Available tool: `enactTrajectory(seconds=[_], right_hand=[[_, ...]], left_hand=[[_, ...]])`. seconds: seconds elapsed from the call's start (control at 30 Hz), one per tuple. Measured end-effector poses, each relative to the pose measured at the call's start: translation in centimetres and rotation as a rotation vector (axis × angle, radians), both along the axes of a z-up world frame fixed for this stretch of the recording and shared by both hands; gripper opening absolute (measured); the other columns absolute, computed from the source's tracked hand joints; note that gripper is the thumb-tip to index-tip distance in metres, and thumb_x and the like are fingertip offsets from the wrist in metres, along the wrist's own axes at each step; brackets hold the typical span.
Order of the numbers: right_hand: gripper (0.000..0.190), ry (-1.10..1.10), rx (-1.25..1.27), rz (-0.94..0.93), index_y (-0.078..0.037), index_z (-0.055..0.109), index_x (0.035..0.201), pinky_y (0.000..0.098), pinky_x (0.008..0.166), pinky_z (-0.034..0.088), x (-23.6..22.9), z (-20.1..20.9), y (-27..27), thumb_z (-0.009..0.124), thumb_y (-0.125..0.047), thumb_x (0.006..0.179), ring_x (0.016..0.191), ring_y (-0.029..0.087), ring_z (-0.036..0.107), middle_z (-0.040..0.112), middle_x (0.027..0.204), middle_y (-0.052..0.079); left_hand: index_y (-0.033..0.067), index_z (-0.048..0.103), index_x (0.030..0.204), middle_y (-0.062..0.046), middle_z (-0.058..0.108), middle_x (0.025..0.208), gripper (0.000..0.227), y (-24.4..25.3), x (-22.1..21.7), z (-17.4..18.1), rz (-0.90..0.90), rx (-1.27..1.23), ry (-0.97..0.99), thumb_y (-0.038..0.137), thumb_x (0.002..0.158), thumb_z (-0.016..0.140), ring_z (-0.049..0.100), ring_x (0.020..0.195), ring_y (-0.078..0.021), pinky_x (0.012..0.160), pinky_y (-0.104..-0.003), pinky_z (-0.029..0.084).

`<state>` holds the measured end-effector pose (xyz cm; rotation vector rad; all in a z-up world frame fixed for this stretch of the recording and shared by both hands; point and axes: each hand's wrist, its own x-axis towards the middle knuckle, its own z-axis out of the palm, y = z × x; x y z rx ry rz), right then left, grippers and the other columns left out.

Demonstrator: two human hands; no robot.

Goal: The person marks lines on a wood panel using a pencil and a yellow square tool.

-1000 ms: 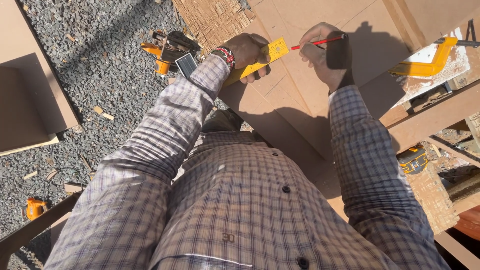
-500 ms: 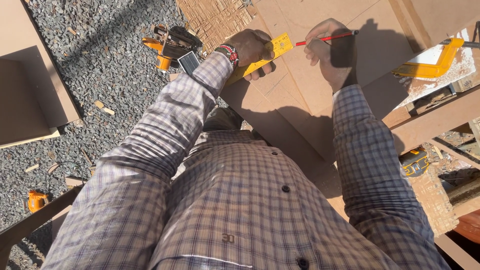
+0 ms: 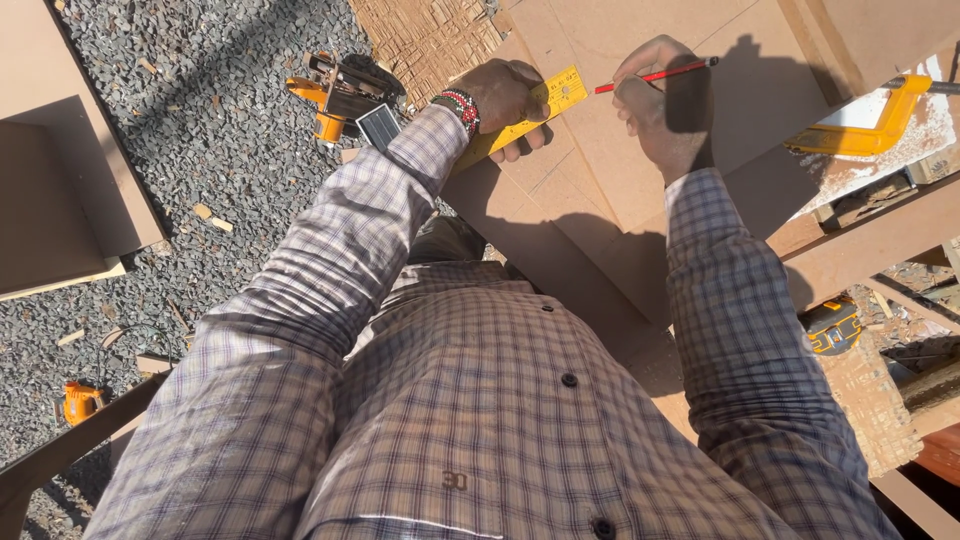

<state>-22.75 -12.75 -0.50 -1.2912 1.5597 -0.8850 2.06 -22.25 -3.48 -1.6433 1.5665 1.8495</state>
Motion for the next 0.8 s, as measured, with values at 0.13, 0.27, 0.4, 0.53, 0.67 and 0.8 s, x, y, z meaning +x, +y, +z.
enactTrajectory(seconds=[0.13, 0.27, 0.4, 0.53, 0.67, 0.8], right_hand=[[0.004, 0.038, 0.003, -0.02, -0.009, 0.073, 0.104, 0.0319, 0.049, 0.043, 0.5, 0.2, 0.0, 0.07, -0.009, 0.107, 0.06, 0.014, 0.061, 0.071, 0.082, 0.006], [0.005, 0.079, -0.042, 0.002, -0.008, 0.074, 0.105, 0.0341, 0.047, 0.042, 0.4, -0.2, 0.0, 0.071, -0.008, 0.109, 0.058, 0.016, 0.06, 0.069, 0.078, 0.006], [0.005, 0.097, -0.027, 0.021, -0.009, 0.075, 0.107, 0.0344, 0.047, 0.043, 0.3, -0.5, -0.2, 0.071, -0.01, 0.11, 0.057, 0.016, 0.062, 0.069, 0.077, 0.005], [0.005, 0.106, -0.014, 0.026, -0.009, 0.076, 0.109, 0.033, 0.048, 0.046, 0.4, 0.2, -0.1, 0.072, -0.013, 0.111, 0.055, 0.015, 0.063, 0.067, 0.073, 0.004], [0.005, 0.119, -0.006, 0.045, -0.009, 0.074, 0.107, 0.0325, 0.048, 0.045, 0.2, -0.2, -0.4, 0.07, -0.011, 0.109, 0.057, 0.015, 0.065, 0.07, 0.077, 0.004], [0.006, 0.128, 0.017, 0.048, -0.011, 0.073, 0.105, 0.033, 0.046, 0.044, 0.4, 0.3, -0.6, 0.069, -0.01, 0.109, 0.056, 0.015, 0.064, 0.068, 0.075, 0.003]], left_hand=[[0.0105, 0.054, 0.171, -0.014, 0.093, 0.103, 0.061, 0.4, 0.1, 1.9, 0.113, 0.152, 0.091, 0.018, 0.113, 0.073, 0.08, 0.064, -0.027, 0.058, -0.044, 0.073], [0.0213, 0.065, 0.167, -0.006, 0.091, 0.122, 0.062, 0.0, 0.0, 0.0, 0.064, 0.061, 0.012, 0.03, 0.107, 0.081, 0.085, 0.082, -0.0289, 0.061, -0.045, 0.077], [0.022, 0.071, 0.165, -0.001, 0.092, 0.119, 0.059, 0.0, 0.1, 0.4, 0.029, 0.017, 0.003, 0.033, 0.107, 0.081, 0.086, 0.087, -0.0262, 0.06, -0.043, 0.077], [0.0118, 0.064, 0.165, -0.005, 0.093, 0.095, 0.055, 0.4, 0.2, 1.9, 0.095, 0.101, 0.086, 0.023, 0.112, 0.075, 0.076, 0.055, -0.0224, 0.049, -0.041, 0.07], [0.0108, 0.067, 0.161, -0.007, 0.093, 0.097, 0.051, 0.4, 0.1, 2.2, 0.092, 0.099, 0.094, 0.022, 0.112, 0.074, 0.077, 0.058, -0.0238, 0.05, -0.041, 0.07], [0.0123, 0.065, 0.163, -0.008, 0.093, 0.098, 0.055, 0.2, 0.1, 1.8, 0.092, 0.098, 0.073, 0.022, 0.11, 0.075, 0.077, 0.059, -0.0242, 0.054, -0.042, 0.074]])
